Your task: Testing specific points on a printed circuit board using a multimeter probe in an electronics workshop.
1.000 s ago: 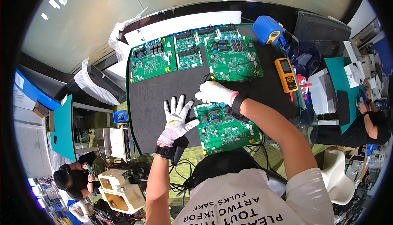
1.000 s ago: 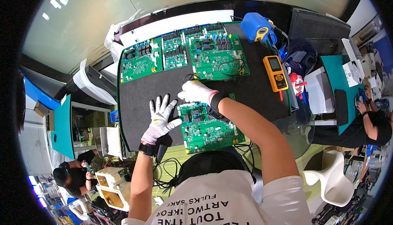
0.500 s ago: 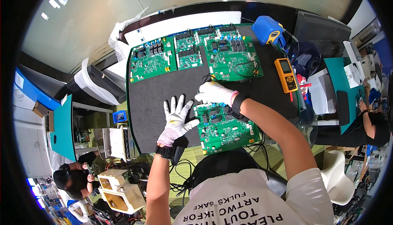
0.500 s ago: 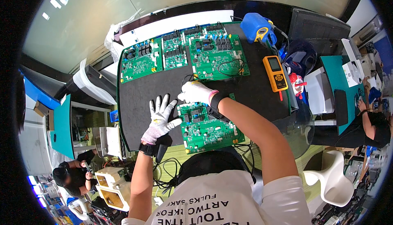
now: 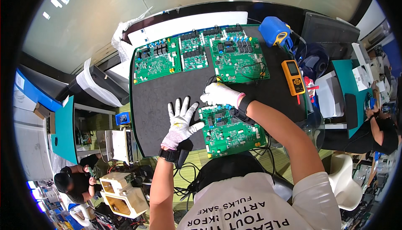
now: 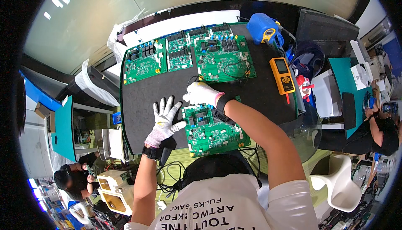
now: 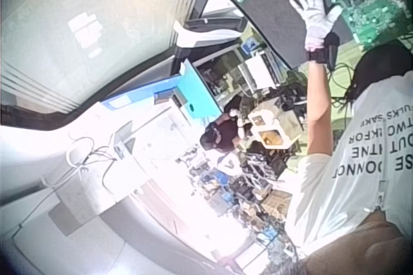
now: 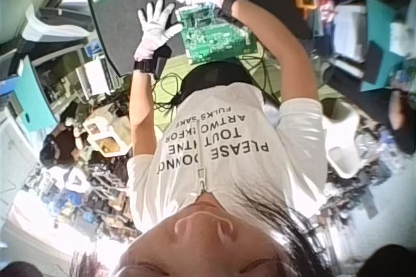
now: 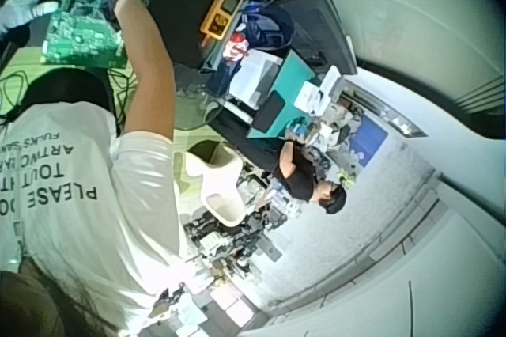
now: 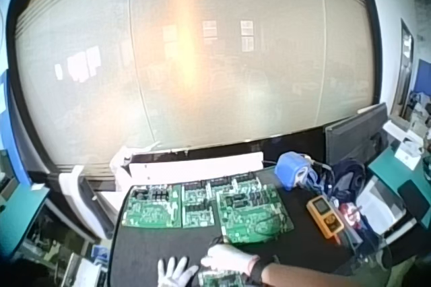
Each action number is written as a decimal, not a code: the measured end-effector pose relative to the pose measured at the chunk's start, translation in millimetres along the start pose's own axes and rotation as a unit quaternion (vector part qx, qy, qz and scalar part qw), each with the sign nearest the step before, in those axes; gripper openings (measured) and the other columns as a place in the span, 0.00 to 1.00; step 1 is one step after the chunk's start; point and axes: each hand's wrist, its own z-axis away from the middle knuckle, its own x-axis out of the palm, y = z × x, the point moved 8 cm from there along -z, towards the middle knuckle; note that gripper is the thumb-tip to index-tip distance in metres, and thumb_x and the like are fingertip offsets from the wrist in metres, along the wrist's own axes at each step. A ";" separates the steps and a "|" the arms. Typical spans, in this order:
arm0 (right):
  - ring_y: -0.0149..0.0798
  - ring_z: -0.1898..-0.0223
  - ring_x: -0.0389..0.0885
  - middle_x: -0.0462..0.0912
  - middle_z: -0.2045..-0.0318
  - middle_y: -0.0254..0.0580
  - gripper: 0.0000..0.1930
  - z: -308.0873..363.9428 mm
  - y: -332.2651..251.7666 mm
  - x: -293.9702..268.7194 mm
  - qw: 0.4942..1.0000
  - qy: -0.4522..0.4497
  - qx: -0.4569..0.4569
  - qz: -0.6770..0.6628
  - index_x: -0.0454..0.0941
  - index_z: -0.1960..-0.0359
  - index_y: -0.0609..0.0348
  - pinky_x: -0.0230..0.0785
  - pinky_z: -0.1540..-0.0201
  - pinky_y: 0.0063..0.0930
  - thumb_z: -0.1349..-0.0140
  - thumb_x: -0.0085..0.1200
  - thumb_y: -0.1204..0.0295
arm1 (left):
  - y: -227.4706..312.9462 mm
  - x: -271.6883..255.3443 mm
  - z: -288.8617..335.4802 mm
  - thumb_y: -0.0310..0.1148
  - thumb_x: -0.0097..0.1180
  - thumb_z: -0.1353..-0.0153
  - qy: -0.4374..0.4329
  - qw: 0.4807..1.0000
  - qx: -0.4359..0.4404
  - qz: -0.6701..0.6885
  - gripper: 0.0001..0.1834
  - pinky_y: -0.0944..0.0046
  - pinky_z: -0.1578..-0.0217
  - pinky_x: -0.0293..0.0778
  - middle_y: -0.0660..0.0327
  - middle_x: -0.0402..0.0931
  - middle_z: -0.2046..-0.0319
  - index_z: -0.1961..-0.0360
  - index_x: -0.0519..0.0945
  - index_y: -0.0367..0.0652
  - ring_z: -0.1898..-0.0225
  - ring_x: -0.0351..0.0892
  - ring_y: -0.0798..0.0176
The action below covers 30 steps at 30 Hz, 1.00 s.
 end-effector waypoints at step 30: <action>0.37 0.78 0.78 0.79 0.81 0.45 0.17 5.8 1.1 -6.0 0.999 -0.020 -0.013 0.030 0.77 0.75 0.66 0.69 0.72 0.30 0.48 0.54 0.60 | 1.8 -1.7 0.7 0.66 0.48 0.52 0.010 1.000 0.004 0.012 0.43 0.39 0.38 0.27 0.49 0.48 0.35 0.39 0.62 0.52 0.34 0.40 0.37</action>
